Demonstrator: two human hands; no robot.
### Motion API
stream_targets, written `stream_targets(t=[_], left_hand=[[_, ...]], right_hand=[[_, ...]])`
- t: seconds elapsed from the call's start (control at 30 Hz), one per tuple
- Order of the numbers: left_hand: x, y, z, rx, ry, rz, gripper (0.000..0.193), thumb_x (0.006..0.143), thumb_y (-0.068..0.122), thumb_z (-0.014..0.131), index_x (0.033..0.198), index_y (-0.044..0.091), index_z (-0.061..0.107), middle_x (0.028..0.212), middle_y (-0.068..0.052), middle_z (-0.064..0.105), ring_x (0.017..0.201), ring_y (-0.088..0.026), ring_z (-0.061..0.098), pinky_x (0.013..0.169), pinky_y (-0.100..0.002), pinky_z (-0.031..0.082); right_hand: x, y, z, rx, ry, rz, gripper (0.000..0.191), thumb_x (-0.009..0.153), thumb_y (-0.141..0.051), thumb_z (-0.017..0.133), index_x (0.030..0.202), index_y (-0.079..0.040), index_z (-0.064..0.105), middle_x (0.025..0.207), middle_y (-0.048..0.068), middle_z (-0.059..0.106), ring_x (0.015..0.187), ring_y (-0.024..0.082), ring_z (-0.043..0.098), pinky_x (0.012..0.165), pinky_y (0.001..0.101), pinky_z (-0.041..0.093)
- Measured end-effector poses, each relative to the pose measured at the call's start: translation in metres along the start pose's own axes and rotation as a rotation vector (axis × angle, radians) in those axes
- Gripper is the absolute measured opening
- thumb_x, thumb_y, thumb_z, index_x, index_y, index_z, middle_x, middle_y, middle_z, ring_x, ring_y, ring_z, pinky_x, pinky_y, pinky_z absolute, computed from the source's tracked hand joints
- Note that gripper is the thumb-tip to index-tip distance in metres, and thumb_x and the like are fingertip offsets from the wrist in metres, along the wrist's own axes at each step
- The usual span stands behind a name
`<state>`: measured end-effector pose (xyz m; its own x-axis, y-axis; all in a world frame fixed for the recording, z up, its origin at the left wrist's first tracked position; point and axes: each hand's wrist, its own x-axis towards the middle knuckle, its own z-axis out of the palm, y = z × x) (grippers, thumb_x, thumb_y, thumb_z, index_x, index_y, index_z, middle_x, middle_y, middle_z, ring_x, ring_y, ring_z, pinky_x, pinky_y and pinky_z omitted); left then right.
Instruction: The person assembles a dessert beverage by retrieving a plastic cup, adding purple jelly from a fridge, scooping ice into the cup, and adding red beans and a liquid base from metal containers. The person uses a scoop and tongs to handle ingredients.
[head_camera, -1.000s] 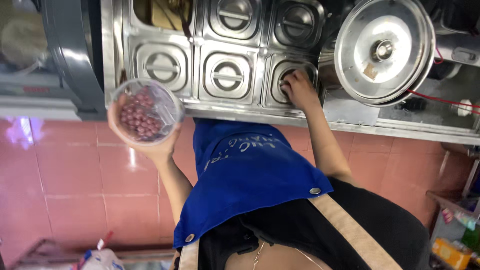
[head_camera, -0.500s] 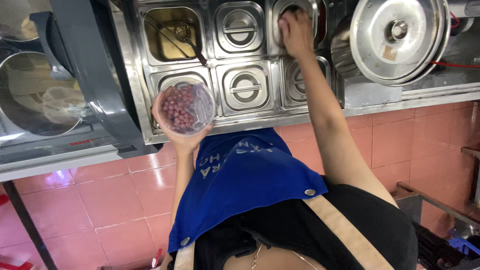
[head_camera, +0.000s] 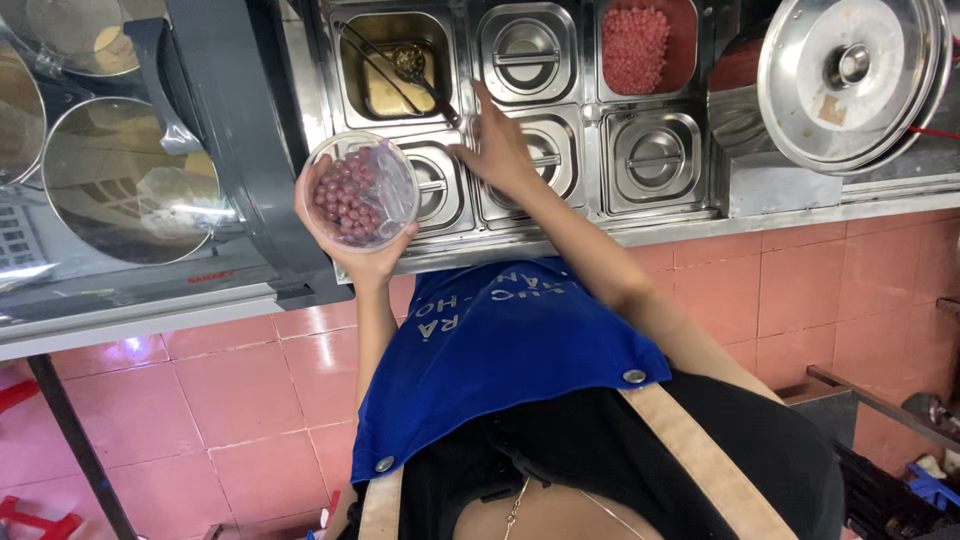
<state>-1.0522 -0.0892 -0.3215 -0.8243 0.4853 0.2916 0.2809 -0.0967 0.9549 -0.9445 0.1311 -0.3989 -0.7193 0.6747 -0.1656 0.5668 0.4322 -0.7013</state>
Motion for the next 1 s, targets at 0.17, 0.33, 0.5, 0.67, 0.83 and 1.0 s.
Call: stream_targets(t=[0.17,0.33,0.5,0.67,0.83,1.0], left_hand=[[0.0,0.003,-0.004,-0.003,0.003,0.002,0.119,0.065,0.043,0.099,0.16,0.008,0.035,0.151,-0.014,0.046,0.144,-0.028,0.048,0.126,-0.043,0.042],[0.003,-0.001,-0.005,-0.033,-0.038,-0.003,0.121,0.065,0.044,0.101,0.159,0.008,0.033,0.154,-0.015,0.046,0.144,-0.028,0.048,0.127,-0.044,0.04],[0.008,-0.005,-0.001,-0.001,-0.079,0.005,0.12,0.064,0.045,0.1,0.158,0.007,0.035,0.151,-0.014,0.048,0.142,-0.028,0.05,0.126,-0.043,0.041],[0.013,-0.006,0.019,-0.008,-0.139,0.049,0.119,0.065,0.047,0.099,0.158,0.007,0.036,0.151,-0.013,0.045,0.142,-0.029,0.05,0.126,-0.043,0.041],[0.019,-0.013,0.052,-0.04,-0.232,0.032,0.119,0.065,0.045,0.1,0.159,0.009,0.037,0.148,-0.013,0.05,0.143,-0.028,0.051,0.127,-0.043,0.04],[0.037,-0.033,0.101,-0.108,-0.346,0.187,0.119,0.064,0.04,0.103,0.158,0.014,0.036,0.151,-0.011,0.045,0.142,-0.028,0.049,0.126,-0.046,0.044]], right_hand=[[0.059,-0.011,0.027,0.271,0.185,0.052,0.04,0.098,-0.027,0.075,0.13,-0.004,0.07,0.09,0.006,0.072,0.073,0.024,0.067,0.069,0.0341,0.053],[0.04,0.023,0.003,-0.222,0.275,-0.624,0.036,0.101,-0.008,0.07,0.136,-0.001,0.064,0.107,0.01,0.066,0.093,0.023,0.064,0.083,0.0349,0.056],[-0.003,0.039,-0.027,-0.359,0.237,-0.869,0.038,0.097,-0.008,0.076,0.131,0.004,0.066,0.096,0.009,0.066,0.086,0.026,0.062,0.075,0.0403,0.049],[-0.063,0.054,-0.058,0.094,0.764,-0.2,0.029,0.1,0.001,0.065,0.129,-0.002,0.066,0.106,0.013,0.073,0.086,0.025,0.068,0.078,0.0368,0.055],[-0.084,0.11,-0.114,-0.002,0.959,0.119,0.026,0.107,-0.009,0.058,0.13,0.004,0.063,0.11,0.02,0.07,0.09,0.034,0.071,0.079,0.0385,0.055],[-0.075,0.136,-0.116,-0.19,0.901,0.063,0.027,0.11,-0.012,0.055,0.129,0.005,0.065,0.112,0.021,0.069,0.098,0.036,0.07,0.086,0.0399,0.056]])
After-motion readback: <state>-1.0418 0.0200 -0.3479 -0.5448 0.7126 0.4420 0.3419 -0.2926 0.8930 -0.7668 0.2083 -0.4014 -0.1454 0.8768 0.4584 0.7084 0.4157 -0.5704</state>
